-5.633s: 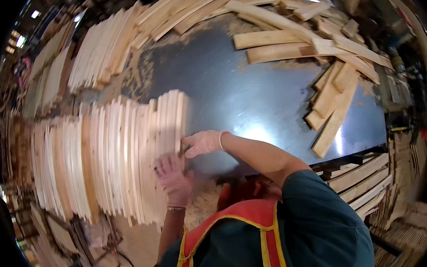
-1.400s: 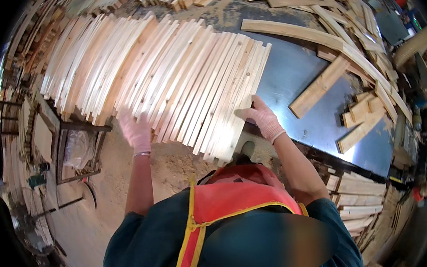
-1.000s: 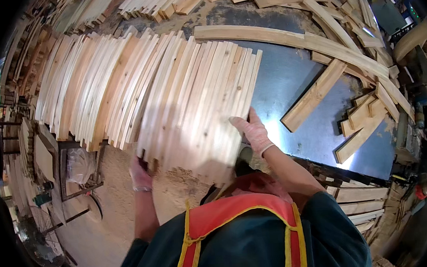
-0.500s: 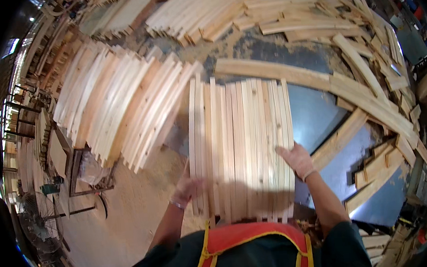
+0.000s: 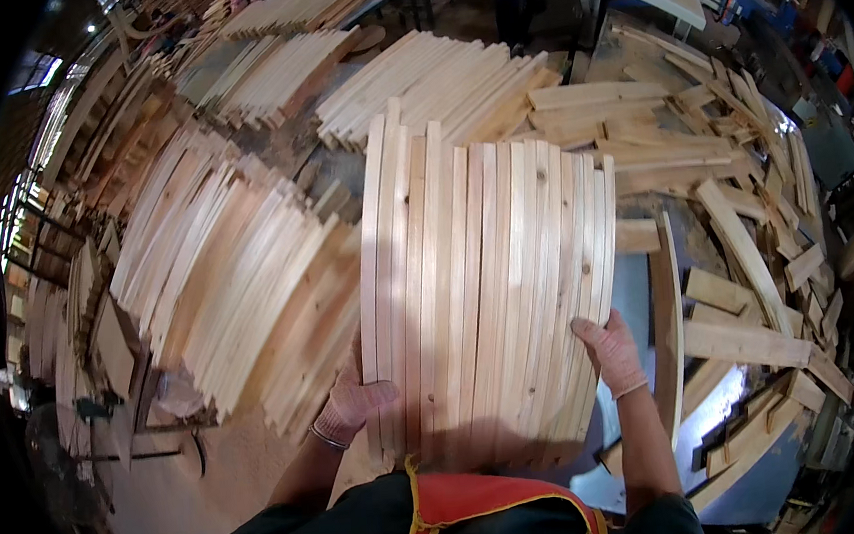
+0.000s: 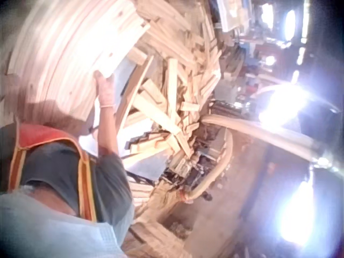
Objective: The person repeatedly picks up wooden planks from a large pile on a metal table and stacks them into a neat arrangement. The task involves continuous sorting and organizing of the wood pieces by hand.
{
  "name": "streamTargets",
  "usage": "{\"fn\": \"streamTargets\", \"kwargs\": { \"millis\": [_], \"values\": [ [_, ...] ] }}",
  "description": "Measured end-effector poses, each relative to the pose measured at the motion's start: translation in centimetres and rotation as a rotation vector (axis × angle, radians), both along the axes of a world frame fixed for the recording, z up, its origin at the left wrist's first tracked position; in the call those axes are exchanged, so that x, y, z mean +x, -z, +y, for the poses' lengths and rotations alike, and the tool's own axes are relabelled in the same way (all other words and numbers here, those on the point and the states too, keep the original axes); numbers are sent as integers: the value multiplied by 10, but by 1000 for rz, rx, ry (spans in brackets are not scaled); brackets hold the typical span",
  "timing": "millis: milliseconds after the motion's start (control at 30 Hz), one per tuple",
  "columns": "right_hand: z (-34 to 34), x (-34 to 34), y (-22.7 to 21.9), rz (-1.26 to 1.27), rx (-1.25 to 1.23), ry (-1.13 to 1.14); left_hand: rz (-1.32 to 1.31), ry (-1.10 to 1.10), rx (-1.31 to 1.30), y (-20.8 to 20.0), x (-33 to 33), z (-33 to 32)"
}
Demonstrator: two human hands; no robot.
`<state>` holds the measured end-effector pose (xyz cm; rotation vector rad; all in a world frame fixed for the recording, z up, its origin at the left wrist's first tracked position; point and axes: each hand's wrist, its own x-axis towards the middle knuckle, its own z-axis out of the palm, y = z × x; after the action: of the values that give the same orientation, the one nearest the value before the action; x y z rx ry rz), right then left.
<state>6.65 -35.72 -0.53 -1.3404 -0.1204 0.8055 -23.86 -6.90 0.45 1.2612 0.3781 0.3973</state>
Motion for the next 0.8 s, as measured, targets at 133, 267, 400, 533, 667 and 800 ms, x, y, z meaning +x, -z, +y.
{"fn": "streamTargets", "kwargs": {
  "millis": [133, 267, 400, 533, 667, 800],
  "values": [
    [120, 93, -43, -110, 13, -23, -143, 15, -150, -18, 98, 115],
    [254, 188, -93, -183, -21, -87, 59, -50, -218, -74, 195, 245],
    [380, 278, -88, -268, 85, -205, 66, -23, -445, -28, 275, 417],
    [408, 360, 2, -1054, -135, -381, 569, -188, 213, -9, 378, 478],
    [374, 281, 3, -378, -73, -121, 863, -305, 966, -3, 362, 478],
    [212, 216, 6, -381, -219, 215, 591, -243, 1540, -22, 322, 385]
  ]
}}
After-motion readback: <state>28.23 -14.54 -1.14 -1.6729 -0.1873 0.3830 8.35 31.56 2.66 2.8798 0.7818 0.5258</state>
